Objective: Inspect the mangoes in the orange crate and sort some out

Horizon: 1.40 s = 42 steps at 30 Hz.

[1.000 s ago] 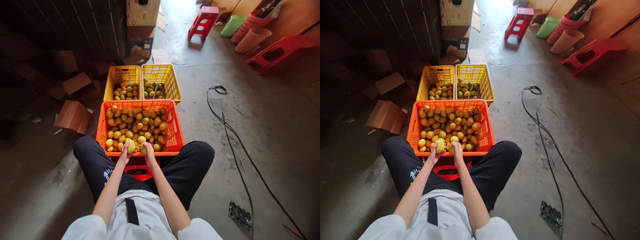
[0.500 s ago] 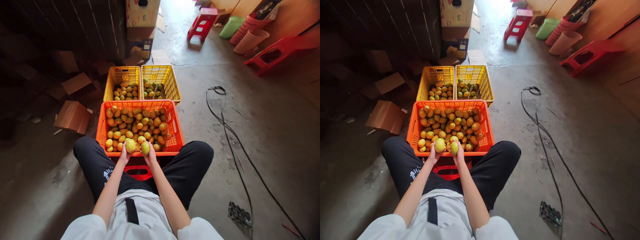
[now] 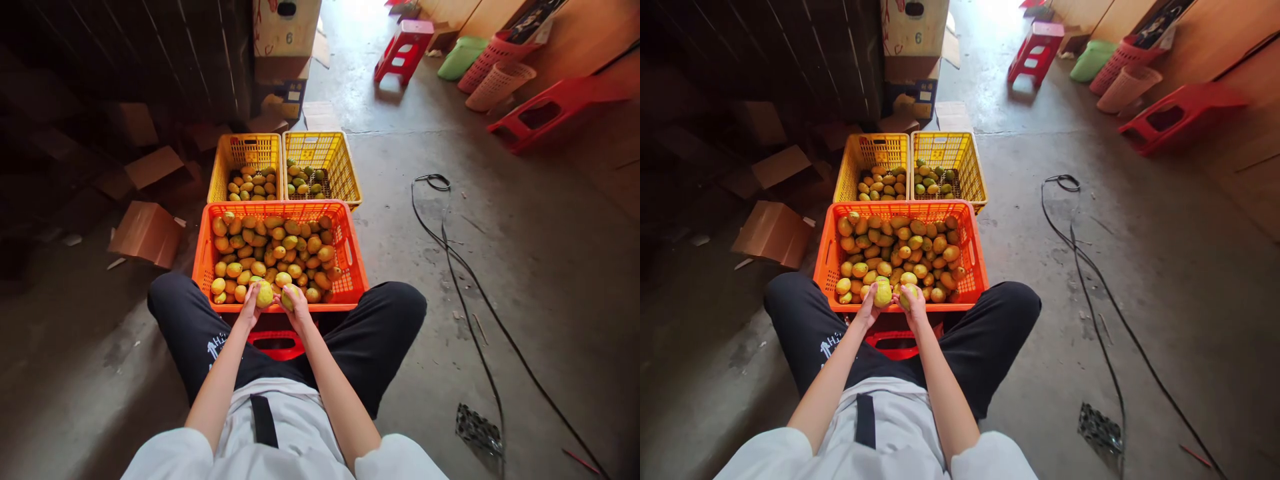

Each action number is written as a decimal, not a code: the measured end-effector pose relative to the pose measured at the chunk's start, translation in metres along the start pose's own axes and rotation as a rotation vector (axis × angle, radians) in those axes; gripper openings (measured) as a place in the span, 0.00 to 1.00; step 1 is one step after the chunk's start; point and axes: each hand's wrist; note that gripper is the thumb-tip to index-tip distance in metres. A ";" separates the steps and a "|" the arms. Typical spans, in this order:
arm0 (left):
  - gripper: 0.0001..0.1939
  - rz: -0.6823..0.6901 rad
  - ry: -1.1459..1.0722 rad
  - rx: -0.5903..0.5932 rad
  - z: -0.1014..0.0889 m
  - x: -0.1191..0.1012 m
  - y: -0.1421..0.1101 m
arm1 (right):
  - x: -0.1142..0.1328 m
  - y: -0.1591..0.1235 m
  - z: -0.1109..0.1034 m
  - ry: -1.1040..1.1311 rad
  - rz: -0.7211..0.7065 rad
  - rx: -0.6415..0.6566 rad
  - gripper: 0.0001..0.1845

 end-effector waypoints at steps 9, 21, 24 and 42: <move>0.32 0.017 0.045 -0.017 0.000 0.001 -0.001 | -0.001 0.003 -0.003 -0.062 0.005 -0.047 0.16; 0.19 -0.057 0.035 -0.059 0.006 0.004 0.002 | -0.003 0.012 -0.005 -0.047 0.071 -0.055 0.11; 0.23 -0.114 0.015 -0.054 0.006 0.002 0.003 | -0.002 0.010 -0.005 -0.022 0.083 -0.064 0.10; 0.30 0.031 0.029 -0.067 0.000 0.002 0.003 | -0.004 0.006 -0.005 -0.083 -0.007 -0.061 0.17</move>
Point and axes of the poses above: each hand's wrist, its own y-axis towards the middle knuckle, its own z-axis out of the palm, x = y × z, and after that the axes turned 8 degrees about -y, right-handed
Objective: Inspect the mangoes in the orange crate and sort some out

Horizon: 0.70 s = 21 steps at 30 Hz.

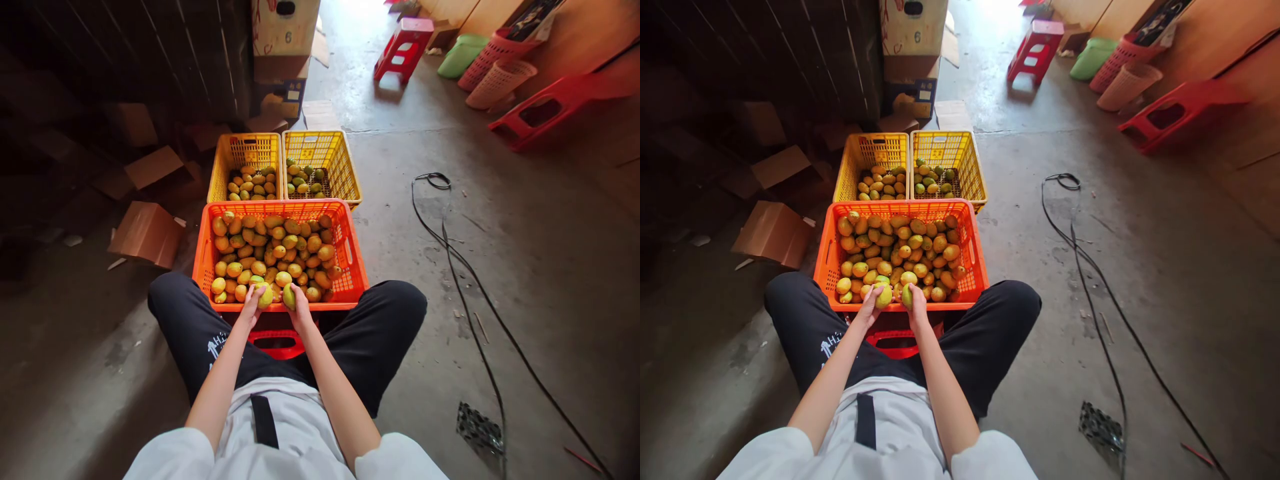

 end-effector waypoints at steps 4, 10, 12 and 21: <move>0.23 -0.009 0.011 -0.052 -0.001 0.003 0.003 | 0.001 0.000 0.000 0.019 0.040 -0.012 0.14; 0.20 -0.029 0.038 -0.009 0.000 0.005 0.005 | 0.002 0.003 0.000 0.039 0.059 -0.027 0.13; 0.21 -0.041 0.032 -0.004 0.001 0.004 0.004 | 0.003 0.003 0.000 0.021 0.054 -0.016 0.14; 0.24 -0.083 0.005 0.006 0.001 -0.004 0.001 | 0.004 -0.007 0.006 -0.097 -0.060 0.017 0.27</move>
Point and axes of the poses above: each hand's wrist, its own y-axis towards the middle knuckle, its own z-axis out of the palm, x = y × z, and after that the axes turned 8 degrees about -y, right-handed
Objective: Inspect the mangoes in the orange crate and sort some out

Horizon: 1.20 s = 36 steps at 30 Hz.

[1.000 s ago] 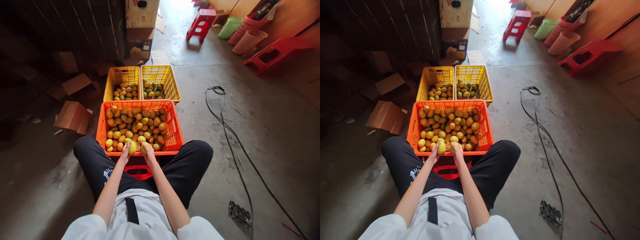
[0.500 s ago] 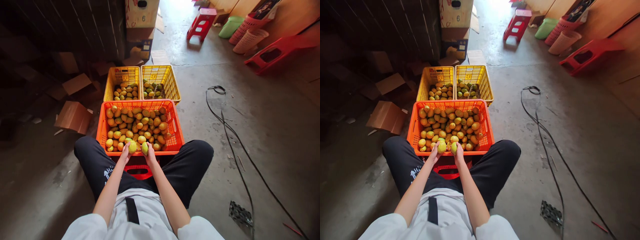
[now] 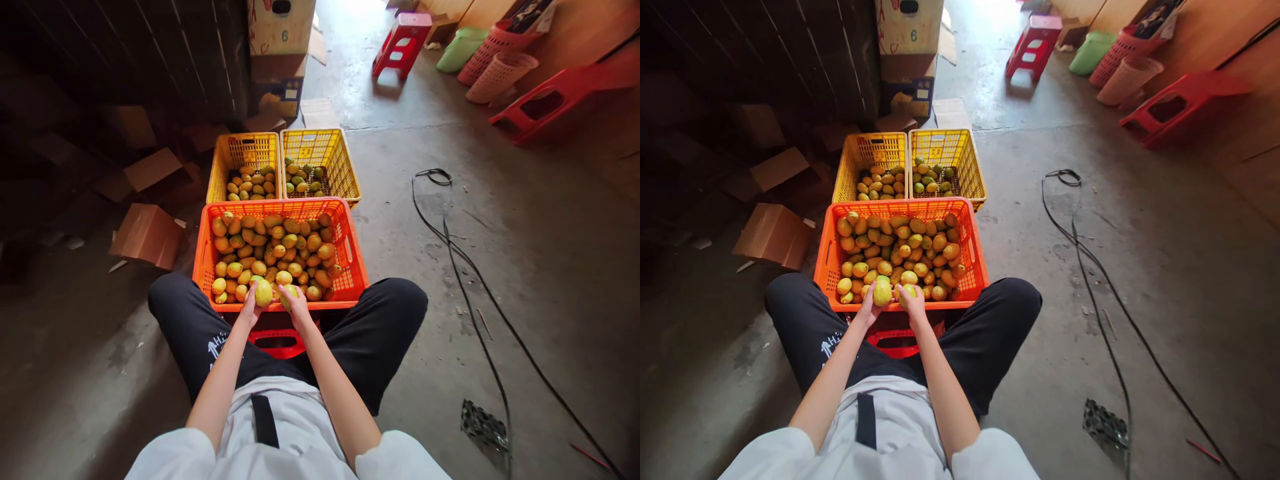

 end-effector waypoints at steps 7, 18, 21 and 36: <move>0.29 0.070 0.079 0.059 0.001 0.004 -0.004 | -0.005 0.003 0.000 -0.027 -0.019 -0.037 0.25; 0.26 0.036 0.067 0.014 0.005 0.002 -0.003 | 0.005 -0.001 0.000 0.032 0.057 -0.025 0.11; 0.23 0.036 0.060 0.022 0.005 0.003 -0.003 | 0.004 0.000 0.000 0.058 0.075 -0.028 0.11; 0.31 0.076 0.055 0.005 -0.001 0.004 0.003 | -0.003 0.006 -0.003 0.125 0.049 -0.043 0.24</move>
Point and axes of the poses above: each hand's wrist, its own y-axis towards the middle knuckle, its own z-axis out of the palm, x = y × z, and after that the axes turned 8 degrees about -y, right-handed
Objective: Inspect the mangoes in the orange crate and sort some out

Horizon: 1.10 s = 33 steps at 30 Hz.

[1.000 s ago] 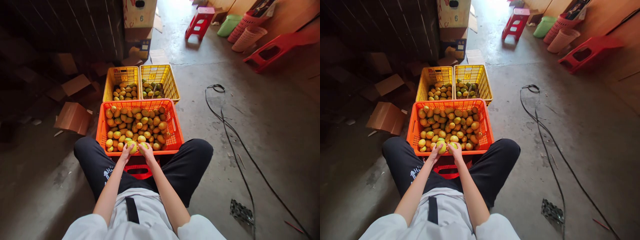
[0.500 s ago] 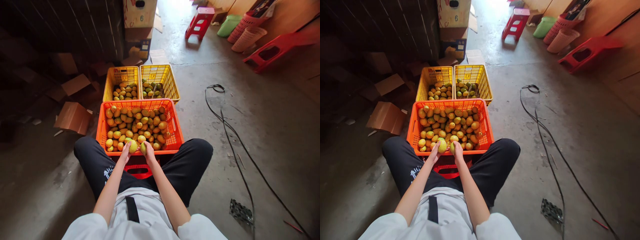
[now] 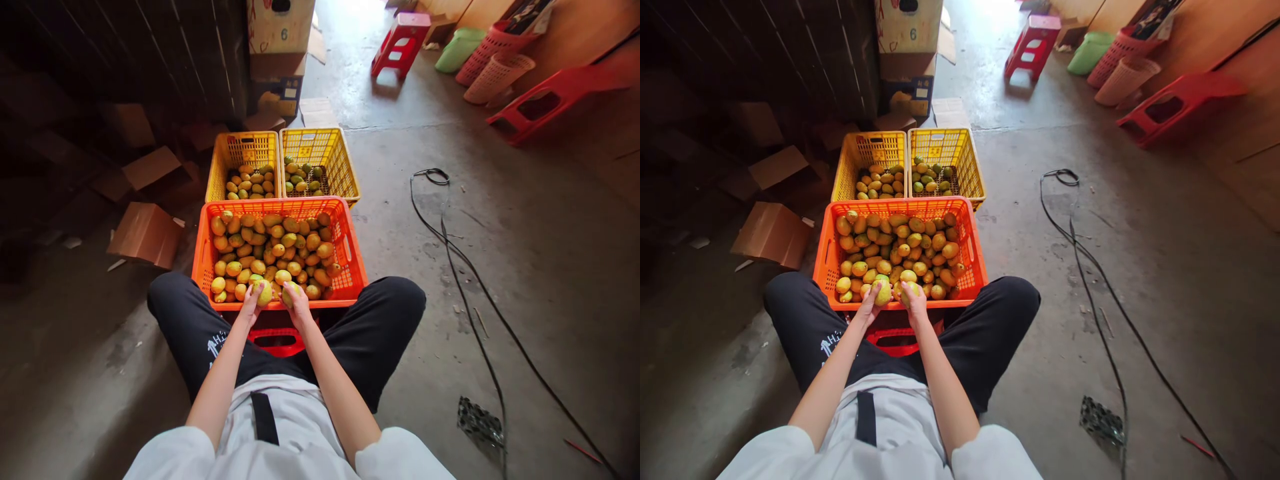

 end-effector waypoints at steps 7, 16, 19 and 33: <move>0.30 0.034 0.029 0.005 0.000 0.005 -0.001 | -0.004 0.001 0.000 -0.034 -0.059 -0.016 0.29; 0.18 -0.004 0.001 -0.101 0.008 -0.001 -0.004 | 0.000 0.000 0.000 -0.051 -0.020 -0.034 0.18; 0.19 -0.022 0.020 -0.058 0.009 -0.002 -0.004 | 0.001 -0.001 0.002 -0.040 -0.012 -0.059 0.16; 0.24 -0.037 0.016 -0.001 0.004 -0.004 -0.001 | 0.002 0.002 -0.002 -0.075 0.049 -0.036 0.16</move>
Point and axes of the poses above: each hand's wrist, its own y-axis towards the middle knuckle, its own z-axis out of the palm, x = y × z, and after that the axes turned 8 degrees about -y, right-handed
